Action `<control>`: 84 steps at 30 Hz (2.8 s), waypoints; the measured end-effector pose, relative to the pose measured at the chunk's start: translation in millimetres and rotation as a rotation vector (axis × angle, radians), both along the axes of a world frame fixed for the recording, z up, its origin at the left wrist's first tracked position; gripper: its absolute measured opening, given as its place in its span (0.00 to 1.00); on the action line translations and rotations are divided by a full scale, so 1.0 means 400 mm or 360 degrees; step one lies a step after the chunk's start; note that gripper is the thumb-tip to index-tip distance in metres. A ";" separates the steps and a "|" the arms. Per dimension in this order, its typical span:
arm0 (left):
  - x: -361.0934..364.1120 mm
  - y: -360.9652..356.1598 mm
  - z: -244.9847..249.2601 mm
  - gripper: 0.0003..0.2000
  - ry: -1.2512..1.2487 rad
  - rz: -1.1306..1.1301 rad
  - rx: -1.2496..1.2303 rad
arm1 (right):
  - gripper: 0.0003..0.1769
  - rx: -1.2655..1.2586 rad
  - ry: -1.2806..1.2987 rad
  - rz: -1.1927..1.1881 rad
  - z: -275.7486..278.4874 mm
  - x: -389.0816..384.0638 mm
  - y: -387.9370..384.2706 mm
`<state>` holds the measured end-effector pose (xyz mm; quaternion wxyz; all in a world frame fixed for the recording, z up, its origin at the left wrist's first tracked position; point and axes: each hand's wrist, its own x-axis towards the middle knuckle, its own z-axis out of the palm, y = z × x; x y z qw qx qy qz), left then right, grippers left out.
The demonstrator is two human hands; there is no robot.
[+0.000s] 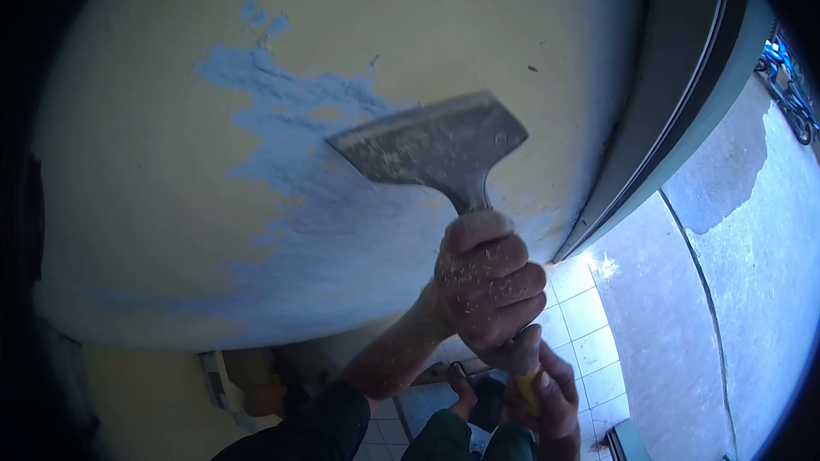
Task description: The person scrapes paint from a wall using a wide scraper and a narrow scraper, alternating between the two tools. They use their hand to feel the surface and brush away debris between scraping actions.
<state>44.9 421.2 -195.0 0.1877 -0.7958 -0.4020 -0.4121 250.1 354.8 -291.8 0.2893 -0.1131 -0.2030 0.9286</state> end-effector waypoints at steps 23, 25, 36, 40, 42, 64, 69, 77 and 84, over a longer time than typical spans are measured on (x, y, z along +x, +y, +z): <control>-0.007 -0.057 -0.028 0.10 0.0012 0.0086 -0.0197 | 0.28 0.0050 -0.0158 0.0034 -0.018 -0.011 -0.034; -0.013 -0.045 0.004 0.10 0.0017 0.0065 -0.0091 | 0.28 -0.0003 -0.0024 0.0027 -0.006 -0.013 -0.029; -0.006 -0.091 -0.051 0.08 -0.0064 0.0076 -0.0237 | 0.27 0.0074 -0.0402 -0.0184 -0.035 -0.017 -0.096; -0.013 -0.066 -0.019 0.09 0.0016 0.0066 -0.0160 | 0.27 0.0075 -0.0281 -0.0108 -0.009 -0.012 -0.051; -0.010 -0.069 -0.012 0.09 -0.0008 0.0063 -0.0120 | 0.26 0.0055 -0.0185 -0.0076 0.002 -0.014 -0.062; -0.016 -0.062 0.030 0.11 0.0205 0.0036 -0.0331 | 0.27 -0.0001 -0.0016 -0.0087 -0.013 -0.068 -0.071; -0.015 -0.060 0.023 0.10 0.0137 -0.0011 -0.0332 | 0.28 -0.0051 -0.0023 -0.0047 0.006 -0.055 -0.074; 0.000 -0.037 0.039 0.09 0.0083 -0.0051 -0.0331 | 0.28 -0.0180 -0.0093 -0.0123 0.050 -0.036 -0.068; 0.000 -0.017 0.047 0.09 0.0088 -0.0014 -0.0237 | 0.24 -0.0168 -0.0026 -0.0086 0.017 -0.020 -0.040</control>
